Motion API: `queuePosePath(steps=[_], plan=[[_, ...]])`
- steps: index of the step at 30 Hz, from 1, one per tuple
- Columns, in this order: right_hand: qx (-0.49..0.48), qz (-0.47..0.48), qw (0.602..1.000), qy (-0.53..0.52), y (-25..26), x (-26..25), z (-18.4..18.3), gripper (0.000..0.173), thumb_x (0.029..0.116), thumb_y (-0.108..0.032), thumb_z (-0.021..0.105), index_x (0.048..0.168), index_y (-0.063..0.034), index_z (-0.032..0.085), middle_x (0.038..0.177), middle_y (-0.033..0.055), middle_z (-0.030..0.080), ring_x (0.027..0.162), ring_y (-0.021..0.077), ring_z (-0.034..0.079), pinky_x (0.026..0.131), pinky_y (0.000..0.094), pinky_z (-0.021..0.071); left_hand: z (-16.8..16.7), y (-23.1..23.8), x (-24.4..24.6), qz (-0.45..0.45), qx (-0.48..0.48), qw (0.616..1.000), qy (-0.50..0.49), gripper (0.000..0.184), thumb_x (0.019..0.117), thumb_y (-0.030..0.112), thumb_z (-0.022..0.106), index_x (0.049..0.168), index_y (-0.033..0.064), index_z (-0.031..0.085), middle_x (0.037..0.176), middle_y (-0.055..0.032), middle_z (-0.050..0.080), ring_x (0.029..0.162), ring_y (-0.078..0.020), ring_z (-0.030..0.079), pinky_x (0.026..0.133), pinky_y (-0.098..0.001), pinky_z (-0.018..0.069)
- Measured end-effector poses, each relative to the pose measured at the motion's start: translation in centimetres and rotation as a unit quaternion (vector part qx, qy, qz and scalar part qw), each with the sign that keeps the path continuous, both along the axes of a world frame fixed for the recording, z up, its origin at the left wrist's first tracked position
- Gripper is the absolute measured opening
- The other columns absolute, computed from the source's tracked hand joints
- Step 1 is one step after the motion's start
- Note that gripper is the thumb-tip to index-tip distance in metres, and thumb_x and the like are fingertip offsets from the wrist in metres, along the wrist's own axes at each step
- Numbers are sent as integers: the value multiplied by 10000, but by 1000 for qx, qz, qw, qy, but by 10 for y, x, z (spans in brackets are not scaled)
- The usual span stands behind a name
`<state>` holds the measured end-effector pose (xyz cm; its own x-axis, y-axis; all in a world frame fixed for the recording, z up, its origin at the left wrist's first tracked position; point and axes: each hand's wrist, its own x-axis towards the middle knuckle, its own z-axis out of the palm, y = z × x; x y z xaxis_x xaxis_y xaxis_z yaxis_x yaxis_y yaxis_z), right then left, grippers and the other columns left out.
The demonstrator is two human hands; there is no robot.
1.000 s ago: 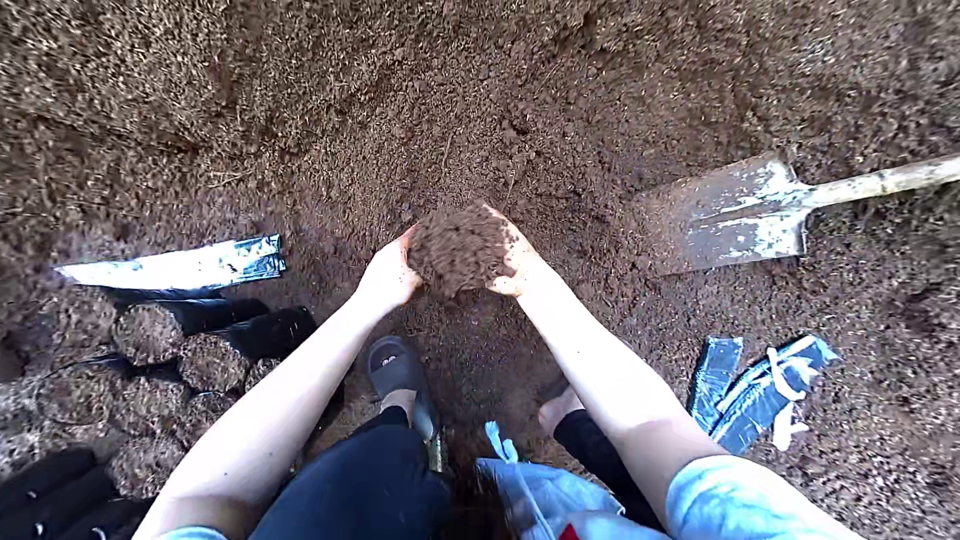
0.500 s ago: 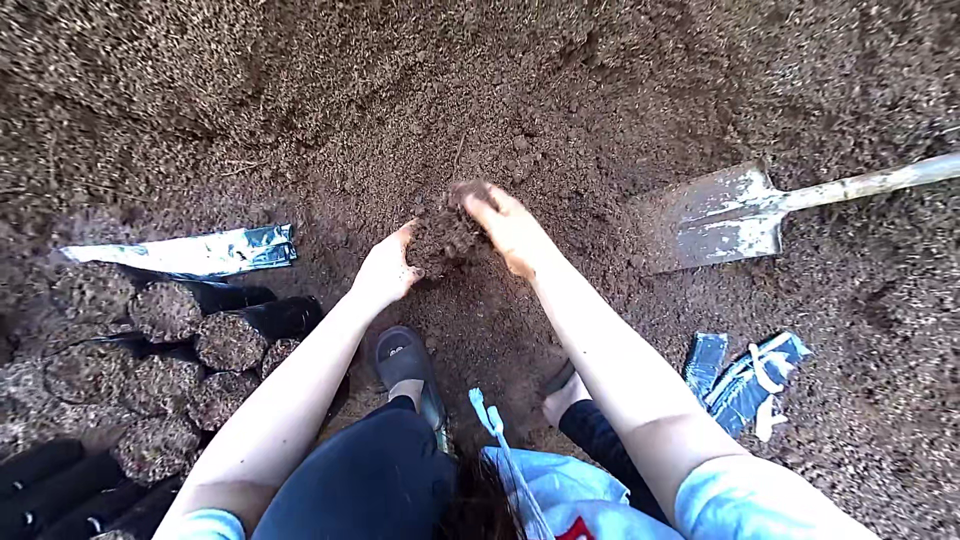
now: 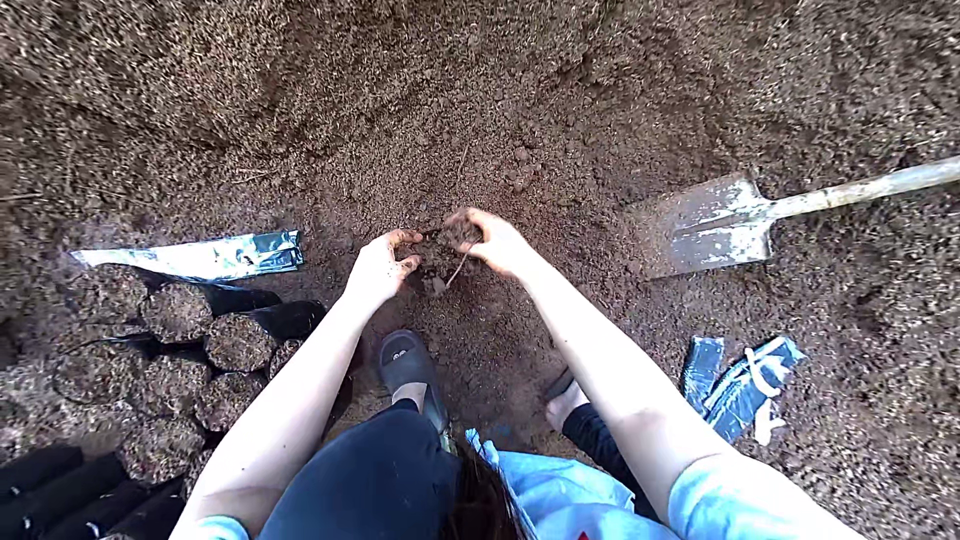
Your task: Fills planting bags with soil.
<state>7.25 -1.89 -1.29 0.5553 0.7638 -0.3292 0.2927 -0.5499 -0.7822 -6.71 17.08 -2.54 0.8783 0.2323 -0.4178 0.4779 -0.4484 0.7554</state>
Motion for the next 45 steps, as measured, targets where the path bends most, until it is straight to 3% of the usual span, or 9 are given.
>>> queuePosePath(steps=[3, 9, 12, 15, 20, 24, 33, 38, 45], plan=[[25, -32, 998, 37, -8, 11, 16, 506, 930, -159, 745, 1405, -81, 589, 1401, 141, 611, 1303, 205, 576, 1129, 433, 440, 18, -5, 3, 24, -19, 1000, 4, 298, 1001, 132, 670, 1295, 90, 643, 1306, -80, 696, 1069, -219, 719, 944, -477, 570], [69, -75, 988, 116, -7, -3, 47, 390, 1114, -254, 391, 1376, -65, 609, 1367, 102, 639, 1256, 172, 610, 1061, 411, 503, 45, -10, 13, -62, 76, 994, -56, 282, 1030, 174, 622, 1291, 84, 679, 1369, -133, 655, 1259, -312, 622, 1092, -553, 452], [185, -335, 890, 248, -26, -2, 26, 706, 1098, -517, 70, 1445, -74, 496, 1341, 110, 668, 1232, 239, 645, 998, 463, 535, 27, -6, 5, -95, 191, 973, -84, 189, 982, 244, 689, 1104, 116, 757, 1268, -193, 634, 1249, -453, 523, 1005, -618, 443], [145, -476, 818, 290, -49, 1, -5, 766, 1050, -673, 149, 1571, -140, 325, 1459, 146, 549, 1234, 298, 621, 956, 499, 547, 14, -12, -5, -174, 227, 955, -74, 205, 916, 309, 783, 1052, 156, 778, 1278, -179, 608, 1256, -461, 487, 926, -628, 448], [-134, -156, 972, 110, -37, -24, -26, 622, 1044, -523, 513, 1395, -10, 536, 1248, 240, 654, 1109, 361, 665, 966, 576, 519, 8, -4, -8, -91, 130, 987, -32, 400, 1005, 399, 653, 1085, 11, 712, 1229, -251, 619, 1218, -463, 547, 1021, -640, 436], [-170, -58, 984, 5, -7, -28, -36, 532, 1111, -386, 365, 1373, 24, 580, 1333, 255, 632, 1277, 402, 596, 1071, 613, 441, 0, -3, 8, -89, 94, 975, 180, 604, 1105, 508, 373, 1171, -32, 636, 1143, -301, 657, 1121, -478, 638, 919, -720, 460], [-44, -72, 988, -129, -12, -50, 16, 352, 1087, -264, 403, 1042, -7, 641, 886, 173, 673, 861, 342, 685, 744, 555, 528, 42, -21, -31, 19, 62, 997, 35, 384, 1111, 293, 416, 920, 7, 587, 767, -147, 536, 736, -319, 568, 679, -569, 437], [-158, -30, 983, -92, -3, -47, -25, 387, 1109, -302, 372, 1163, -27, 639, 1100, 210, 703, 1078, 395, 687, 867, 608, 531, -4, -17, -25, -15, 98, 984, 149, 420, 1122, 290, 382, 1134, -41, 639, 1088, -297, 664, 1089, -480, 652, 890, -710, 476], [-98, -70, 986, -115, -8, -51, -20, 379, 1102, -286, 371, 1139, -17, 635, 1058, 201, 697, 1025, 384, 695, 824, 595, 540, 11, -18, -16, 6, 106, 987, 121, 404, 1119, 286, 377, 1061, -33, 617, 974, -275, 646, 981, -465, 655, 809, -695, 472]])
